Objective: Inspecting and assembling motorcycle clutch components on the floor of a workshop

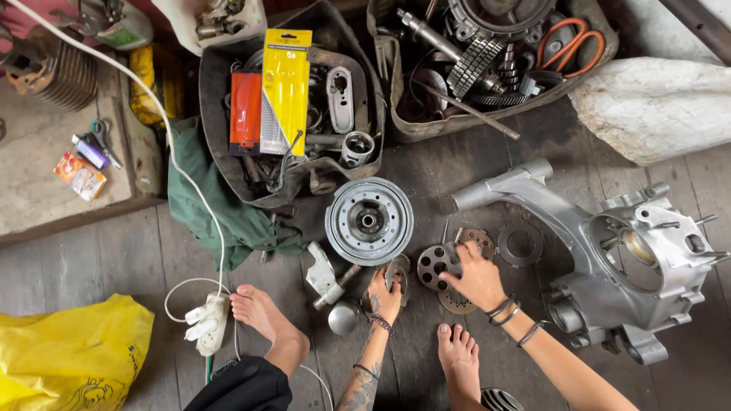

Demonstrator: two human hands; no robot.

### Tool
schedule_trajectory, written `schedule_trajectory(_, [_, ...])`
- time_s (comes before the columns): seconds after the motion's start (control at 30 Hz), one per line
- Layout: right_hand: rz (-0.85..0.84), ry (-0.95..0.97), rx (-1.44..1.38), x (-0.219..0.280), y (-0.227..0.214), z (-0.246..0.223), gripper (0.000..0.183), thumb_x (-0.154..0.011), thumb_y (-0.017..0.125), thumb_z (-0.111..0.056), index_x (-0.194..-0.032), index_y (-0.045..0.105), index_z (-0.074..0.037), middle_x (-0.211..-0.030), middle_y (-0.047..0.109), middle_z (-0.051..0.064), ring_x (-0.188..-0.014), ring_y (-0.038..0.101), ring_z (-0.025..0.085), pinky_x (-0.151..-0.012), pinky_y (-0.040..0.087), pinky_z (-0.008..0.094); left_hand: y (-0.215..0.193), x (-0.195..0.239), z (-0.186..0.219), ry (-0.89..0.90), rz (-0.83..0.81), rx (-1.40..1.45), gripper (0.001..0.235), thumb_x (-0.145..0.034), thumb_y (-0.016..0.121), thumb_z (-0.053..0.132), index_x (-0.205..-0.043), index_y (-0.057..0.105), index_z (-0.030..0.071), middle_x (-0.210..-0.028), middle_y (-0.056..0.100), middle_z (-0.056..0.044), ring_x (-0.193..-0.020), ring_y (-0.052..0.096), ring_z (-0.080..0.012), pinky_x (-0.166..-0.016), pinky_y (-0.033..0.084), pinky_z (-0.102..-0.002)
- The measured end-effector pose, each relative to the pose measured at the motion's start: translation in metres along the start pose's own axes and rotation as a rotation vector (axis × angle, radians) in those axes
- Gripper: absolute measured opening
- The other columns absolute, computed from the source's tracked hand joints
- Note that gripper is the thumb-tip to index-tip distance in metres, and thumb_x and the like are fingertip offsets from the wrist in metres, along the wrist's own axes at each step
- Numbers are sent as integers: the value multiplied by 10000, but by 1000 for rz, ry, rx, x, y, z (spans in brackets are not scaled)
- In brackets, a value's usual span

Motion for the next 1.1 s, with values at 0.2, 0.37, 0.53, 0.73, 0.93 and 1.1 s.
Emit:
schedule_trajectory(0.2, [-228, -114, 231, 2, 22, -41, 1277, -621, 959, -514, -1606, 253, -111, -1566, 328, 265, -628, 747, 247, -562, 675, 385, -10, -11, -8, 41, 18, -103, 189, -794, 683, 220, -976, 711, 178, -953, 679, -111, -918, 711, -452, -772, 592, -570])
schedule_trajectory(0.37, [-188, -82, 228, -4, 57, -15, 1189, -631, 930, -447, -1585, 295, -133, -1513, 398, 224, -675, 748, 329, -602, 663, 464, -24, -2, -1, 61, 43, -6, 272, -818, 675, 139, -1088, 714, 134, -971, 704, -151, -932, 714, -448, -809, 591, -535])
schedule_trajectory(0.53, [-152, 187, -218, -10, 22, 6, 1215, -528, 908, -623, -1524, 400, -147, -1442, 477, 210, -965, 713, 542, -843, 631, 605, 6, -1, -10, 92, -17, 89, 367, -812, 709, 152, -1171, 697, 77, -1018, 751, -170, -966, 729, -418, -865, 583, -524])
schedule_trajectory(0.73, [-37, 426, -740, -29, -13, 37, 1127, -593, 934, -666, -1414, 562, 11, -1330, 653, 277, -1248, 595, 515, -1077, 475, 572, 56, 5, -3, 94, -285, -76, 425, -855, 671, 198, -1274, 663, 123, -1175, 713, -169, -1113, 689, -412, -949, 572, -507])
schedule_trajectory(0.93, [-31, 499, -750, -48, -13, 67, 1129, -614, 906, -691, -1449, 538, -25, -1371, 641, 258, -1256, 613, 459, -1040, 517, 498, 64, 6, 6, 151, -336, -202, 372, -928, 620, 160, -1294, 661, 107, -1194, 694, -144, -1044, 695, -346, -835, 615, -511])
schedule_trajectory(1.1, [20, 160, -410, -67, -51, 27, 1356, -546, 824, -853, -1490, 446, 43, -1405, 527, 329, -1172, 625, 552, -1005, 537, 618, 54, 14, 15, 192, -304, -249, 383, -904, 645, 170, -1285, 658, 128, -1205, 665, -122, -1055, 677, -335, -832, 602, -502])
Point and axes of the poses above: each hand's wrist, its own x-axis away from the middle knuckle, its own y-axis out of the palm, z = x × y, the point moved 8 cm from there along -x, towards the middle knuckle
